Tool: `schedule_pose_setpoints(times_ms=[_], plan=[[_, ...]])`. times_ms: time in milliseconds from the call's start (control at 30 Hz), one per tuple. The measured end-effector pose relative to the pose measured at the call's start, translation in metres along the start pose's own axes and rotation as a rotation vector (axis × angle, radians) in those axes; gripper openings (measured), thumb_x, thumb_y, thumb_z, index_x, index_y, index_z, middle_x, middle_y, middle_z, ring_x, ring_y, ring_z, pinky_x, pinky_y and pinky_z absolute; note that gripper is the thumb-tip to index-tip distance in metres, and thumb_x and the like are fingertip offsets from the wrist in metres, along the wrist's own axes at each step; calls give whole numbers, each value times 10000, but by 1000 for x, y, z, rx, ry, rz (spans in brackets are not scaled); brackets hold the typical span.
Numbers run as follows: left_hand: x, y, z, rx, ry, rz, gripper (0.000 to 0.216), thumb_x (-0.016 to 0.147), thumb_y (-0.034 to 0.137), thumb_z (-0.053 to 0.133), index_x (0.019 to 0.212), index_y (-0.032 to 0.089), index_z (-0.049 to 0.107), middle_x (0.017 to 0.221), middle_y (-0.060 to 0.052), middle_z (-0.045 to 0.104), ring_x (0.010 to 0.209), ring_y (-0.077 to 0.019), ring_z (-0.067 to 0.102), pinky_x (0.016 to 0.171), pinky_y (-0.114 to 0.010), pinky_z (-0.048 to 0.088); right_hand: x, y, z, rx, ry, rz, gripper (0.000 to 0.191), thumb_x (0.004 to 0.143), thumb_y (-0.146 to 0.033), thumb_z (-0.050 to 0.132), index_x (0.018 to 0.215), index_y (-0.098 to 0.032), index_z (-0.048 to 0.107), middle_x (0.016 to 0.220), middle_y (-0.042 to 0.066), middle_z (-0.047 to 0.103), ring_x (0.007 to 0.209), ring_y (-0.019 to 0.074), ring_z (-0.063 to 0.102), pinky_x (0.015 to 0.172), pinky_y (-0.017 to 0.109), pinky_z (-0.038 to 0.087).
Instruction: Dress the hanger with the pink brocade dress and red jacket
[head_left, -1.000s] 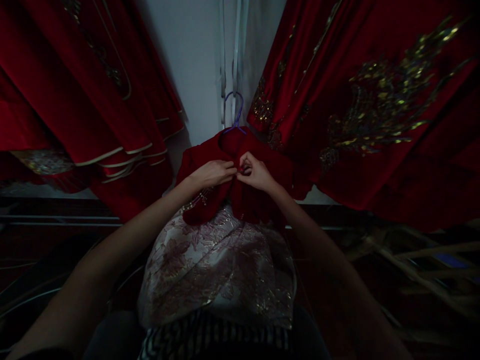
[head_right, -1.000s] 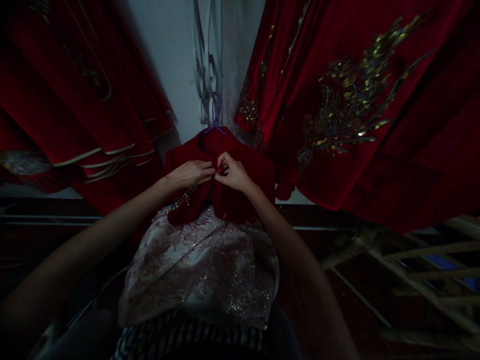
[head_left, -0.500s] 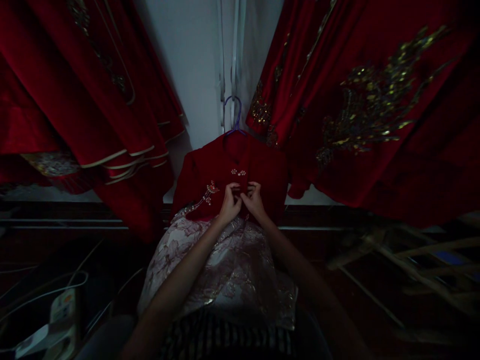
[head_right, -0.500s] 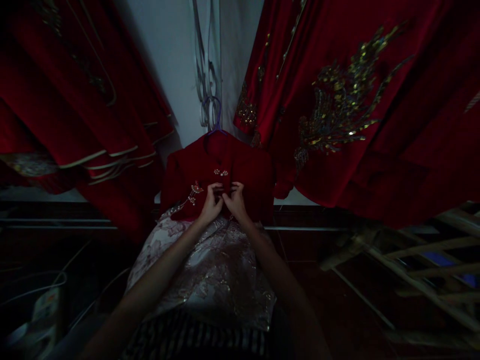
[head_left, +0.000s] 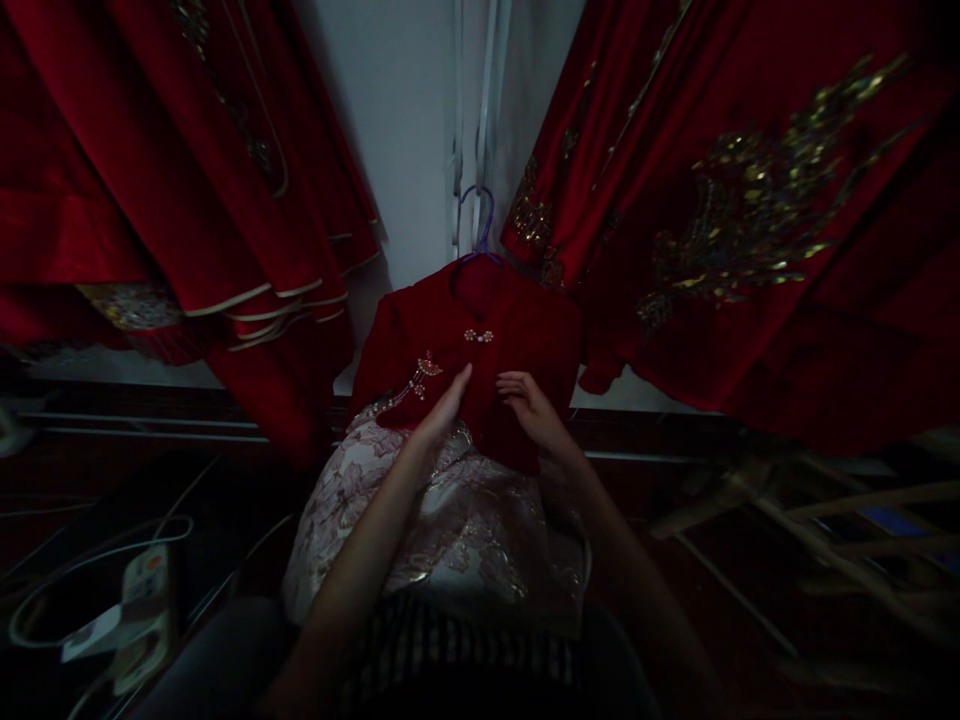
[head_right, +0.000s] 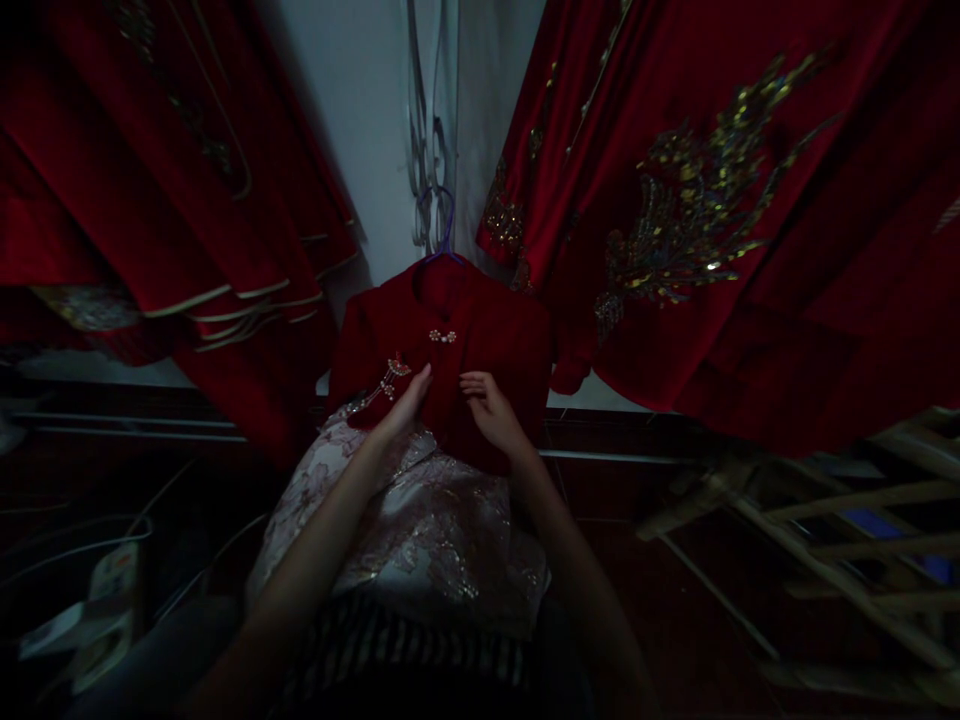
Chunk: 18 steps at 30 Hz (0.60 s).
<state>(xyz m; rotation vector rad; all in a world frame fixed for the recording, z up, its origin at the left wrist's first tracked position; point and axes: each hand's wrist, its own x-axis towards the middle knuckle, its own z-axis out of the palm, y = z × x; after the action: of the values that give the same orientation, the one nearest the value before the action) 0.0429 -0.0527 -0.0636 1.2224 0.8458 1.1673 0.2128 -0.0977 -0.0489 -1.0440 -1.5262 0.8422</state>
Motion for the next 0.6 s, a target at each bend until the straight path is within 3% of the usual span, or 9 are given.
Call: schedule_pose_setpoints(times_ms=[67, 133, 267, 367, 467, 600], plan=[[-11, -1, -4, 39, -14, -24, 392, 677, 501, 723, 912, 192, 669, 981, -80, 713, 965, -228, 645, 873, -345, 500, -9, -5, 5, -87, 55, -38, 280, 777, -189, 478, 1048, -226, 540, 1026, 64, 630, 895, 151, 606, 812, 325, 504], [-21, -2, -9, 44, -12, 5, 387, 618, 417, 778, 893, 179, 645, 934, -61, 710, 879, -193, 652, 828, -319, 511, -14, -9, 15, -119, 52, -13, 244, 805, -201, 473, 1039, -225, 539, 961, 51, 631, 827, 147, 610, 731, 301, 517], [-32, 2, -18, -26, 164, 73, 427, 616, 352, 774, 965, 181, 597, 896, -18, 680, 818, -137, 641, 777, -266, 510, -11, -15, 47, -117, 23, 28, 282, 802, -314, 571, 1064, -221, 524, 958, 52, 611, 769, 142, 605, 622, 259, 519], [-35, 7, -26, -137, 177, 60, 424, 667, 388, 738, 1014, 194, 593, 966, -29, 671, 875, -138, 645, 801, -277, 520, 2, -15, 70, -83, 77, 16, 368, 793, -404, 607, 1088, -205, 513, 980, 65, 596, 752, 136, 604, 623, 260, 525], [-32, 9, -34, -229, 188, 28, 398, 677, 459, 718, 933, 172, 617, 963, -44, 679, 868, -145, 654, 817, -302, 532, 16, -8, 84, -53, 135, 6, 371, 788, -450, 613, 1038, -191, 524, 922, 56, 604, 736, 133, 599, 638, 261, 524], [-17, 8, -46, -97, 193, -4, 436, 604, 498, 755, 842, 147, 653, 789, -35, 689, 708, -140, 645, 755, -314, 540, 34, 6, 91, -42, 194, 9, 322, 774, -433, 624, 962, -188, 530, 851, 41, 616, 717, 133, 596, 650, 264, 514]])
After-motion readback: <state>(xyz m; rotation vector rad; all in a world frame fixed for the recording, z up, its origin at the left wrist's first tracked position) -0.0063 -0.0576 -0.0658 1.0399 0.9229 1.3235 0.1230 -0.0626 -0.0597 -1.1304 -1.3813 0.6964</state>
